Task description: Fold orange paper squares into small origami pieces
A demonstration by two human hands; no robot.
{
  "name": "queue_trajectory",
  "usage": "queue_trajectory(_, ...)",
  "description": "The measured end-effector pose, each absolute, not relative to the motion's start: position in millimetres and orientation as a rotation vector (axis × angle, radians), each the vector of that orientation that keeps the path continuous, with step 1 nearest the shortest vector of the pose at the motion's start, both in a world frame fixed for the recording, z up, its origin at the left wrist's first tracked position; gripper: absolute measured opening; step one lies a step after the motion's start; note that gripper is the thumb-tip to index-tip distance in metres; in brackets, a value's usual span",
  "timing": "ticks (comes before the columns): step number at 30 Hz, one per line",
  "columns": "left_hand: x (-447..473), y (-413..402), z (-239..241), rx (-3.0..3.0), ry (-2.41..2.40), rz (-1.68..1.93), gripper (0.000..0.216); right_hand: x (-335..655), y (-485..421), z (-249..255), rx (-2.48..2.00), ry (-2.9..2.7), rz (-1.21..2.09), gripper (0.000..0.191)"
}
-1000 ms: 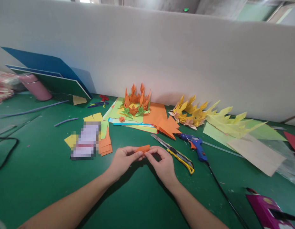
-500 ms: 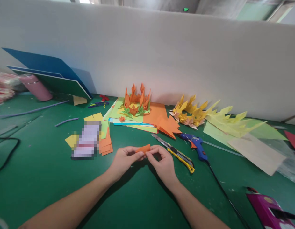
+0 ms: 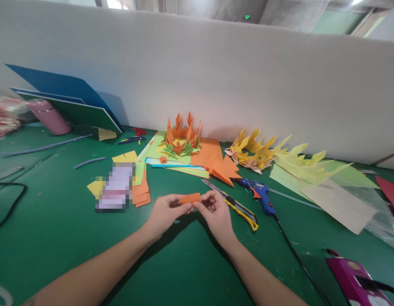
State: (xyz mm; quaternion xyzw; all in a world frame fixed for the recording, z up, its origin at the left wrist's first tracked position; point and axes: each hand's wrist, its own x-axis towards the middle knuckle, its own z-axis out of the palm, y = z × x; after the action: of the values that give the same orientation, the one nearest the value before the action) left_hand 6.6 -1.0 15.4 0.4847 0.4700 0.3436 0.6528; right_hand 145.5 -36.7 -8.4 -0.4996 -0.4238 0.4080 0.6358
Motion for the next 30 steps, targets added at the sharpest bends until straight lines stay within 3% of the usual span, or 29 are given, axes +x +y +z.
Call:
queue_trajectory(7, 9.8, -1.6, 25.0, 0.964, 1.062, 0.775, 0.031, 146.7, -35.4, -6.8, -1.09, -0.942, 1.02, 0.026)
queue_trajectory(17, 7.7, 3.7, 19.1, 0.816, 1.009, 0.792, 0.05, 149.5, -36.4, -9.2, -1.065, -0.985, 1.062, 0.025)
queue_trajectory(30, 7.8, -1.1, 21.3, 1.006, 0.895, 0.817, 0.025, 144.7, -41.6, -8.5, -1.005, -0.996, 1.179, 0.03)
